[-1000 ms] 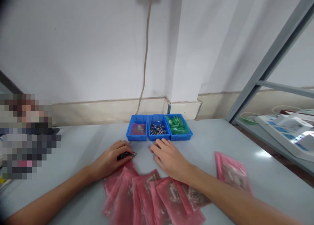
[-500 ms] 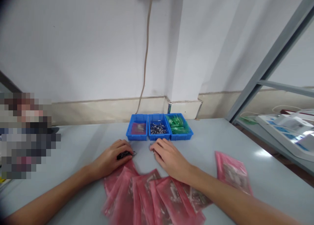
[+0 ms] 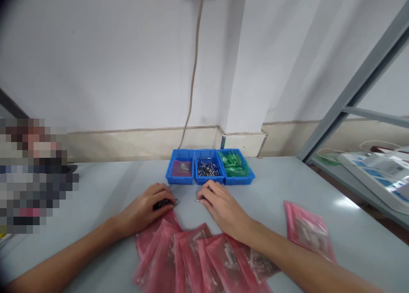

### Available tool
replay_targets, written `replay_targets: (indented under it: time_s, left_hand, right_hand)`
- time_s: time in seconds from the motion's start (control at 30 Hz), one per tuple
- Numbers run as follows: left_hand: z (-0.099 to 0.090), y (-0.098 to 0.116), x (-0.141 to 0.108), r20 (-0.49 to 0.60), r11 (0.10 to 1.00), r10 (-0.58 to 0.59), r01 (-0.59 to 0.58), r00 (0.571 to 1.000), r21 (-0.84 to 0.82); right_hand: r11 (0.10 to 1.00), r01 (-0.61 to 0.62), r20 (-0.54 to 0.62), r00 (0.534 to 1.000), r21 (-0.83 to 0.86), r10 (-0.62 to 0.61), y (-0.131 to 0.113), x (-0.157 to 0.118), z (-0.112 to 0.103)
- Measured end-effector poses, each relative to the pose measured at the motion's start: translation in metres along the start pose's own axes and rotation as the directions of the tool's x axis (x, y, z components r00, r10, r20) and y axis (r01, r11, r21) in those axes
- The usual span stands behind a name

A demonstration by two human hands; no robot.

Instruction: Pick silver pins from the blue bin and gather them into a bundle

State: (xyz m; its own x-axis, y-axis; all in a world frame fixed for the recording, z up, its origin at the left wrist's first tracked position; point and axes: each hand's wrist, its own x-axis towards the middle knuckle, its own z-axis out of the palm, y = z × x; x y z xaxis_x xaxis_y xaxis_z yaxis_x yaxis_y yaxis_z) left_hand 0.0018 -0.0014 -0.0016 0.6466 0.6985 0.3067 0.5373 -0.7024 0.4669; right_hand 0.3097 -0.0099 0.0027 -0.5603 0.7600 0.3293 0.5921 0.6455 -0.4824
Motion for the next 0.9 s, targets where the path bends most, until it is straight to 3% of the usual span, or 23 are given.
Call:
replay_targets:
  time_s: [0.2, 0.43, 0.7, 0.9]
  left_hand:
    - [0.000, 0.001, 0.001, -0.011, 1.000, 0.005, -0.005, 1.000, 0.001]
    - [-0.001, 0.000, 0.000, -0.010, 1.000, 0.004, -0.004, 1.000, -0.005]
    - [-0.001, 0.001, 0.000, 0.000, 1.000, 0.005, -0.005, 1.000, 0.001]
    - [-0.002, 0.002, 0.001, -0.004, 1.000, 0.012, -0.012, 1.000, 0.001]
  right_hand:
    - [1.000, -0.026, -0.006, 1.000, -0.001, 0.026, 0.001, 0.000, 0.001]
    - [0.975, -0.178, -0.053, 0.981, 0.134, 0.187, 0.005, 0.001, 0.001]
    - [0.957, -0.151, -0.083, 0.981, 0.247, 0.176, 0.019, 0.000, 0.005]
    - [0.952, -0.180, -0.089, 0.974, 0.249, 0.208, 0.014, 0.002, 0.003]
